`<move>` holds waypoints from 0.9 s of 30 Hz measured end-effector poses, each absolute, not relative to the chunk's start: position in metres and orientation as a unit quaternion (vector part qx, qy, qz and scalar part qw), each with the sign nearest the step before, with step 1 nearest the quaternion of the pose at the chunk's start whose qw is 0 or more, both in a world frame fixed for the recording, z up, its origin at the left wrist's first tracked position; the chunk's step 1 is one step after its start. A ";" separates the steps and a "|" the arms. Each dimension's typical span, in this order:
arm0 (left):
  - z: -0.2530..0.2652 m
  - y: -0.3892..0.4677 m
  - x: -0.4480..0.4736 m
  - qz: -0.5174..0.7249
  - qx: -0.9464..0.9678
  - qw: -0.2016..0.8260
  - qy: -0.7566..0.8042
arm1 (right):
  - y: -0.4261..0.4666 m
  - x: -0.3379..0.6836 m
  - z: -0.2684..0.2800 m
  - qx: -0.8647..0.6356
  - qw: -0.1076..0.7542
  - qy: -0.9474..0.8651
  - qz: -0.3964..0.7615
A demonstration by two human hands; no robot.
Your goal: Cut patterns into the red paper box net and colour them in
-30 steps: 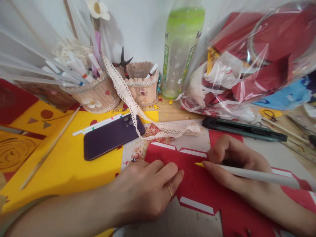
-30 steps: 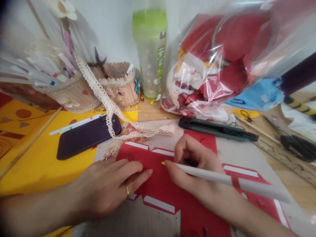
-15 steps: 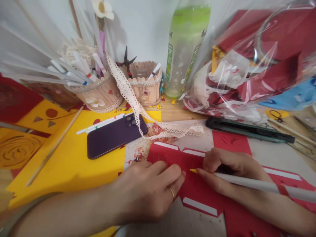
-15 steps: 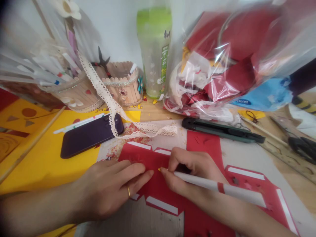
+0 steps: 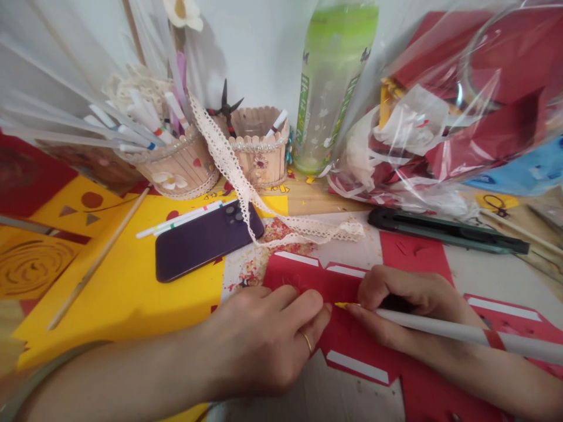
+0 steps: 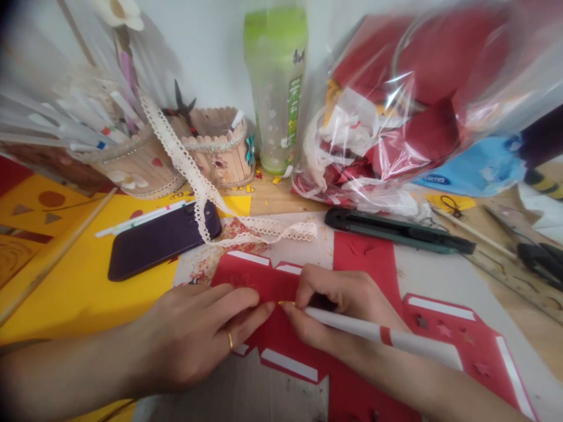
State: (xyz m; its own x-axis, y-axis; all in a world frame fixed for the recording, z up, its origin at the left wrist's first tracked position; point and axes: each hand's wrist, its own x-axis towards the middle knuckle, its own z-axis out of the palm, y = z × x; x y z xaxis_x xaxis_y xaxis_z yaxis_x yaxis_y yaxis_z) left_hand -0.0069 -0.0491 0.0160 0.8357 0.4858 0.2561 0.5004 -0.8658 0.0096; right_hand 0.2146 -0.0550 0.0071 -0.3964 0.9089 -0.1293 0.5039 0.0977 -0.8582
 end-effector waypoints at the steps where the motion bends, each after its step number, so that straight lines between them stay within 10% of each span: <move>1: 0.016 -0.049 -0.007 -0.127 -0.957 0.030 -0.258 | -0.055 0.214 0.007 -0.501 0.229 -0.706 0.445; 27: 0.015 -0.049 -0.007 -0.147 -0.953 0.018 -0.265 | -0.057 0.214 0.010 -0.507 0.222 -0.697 0.457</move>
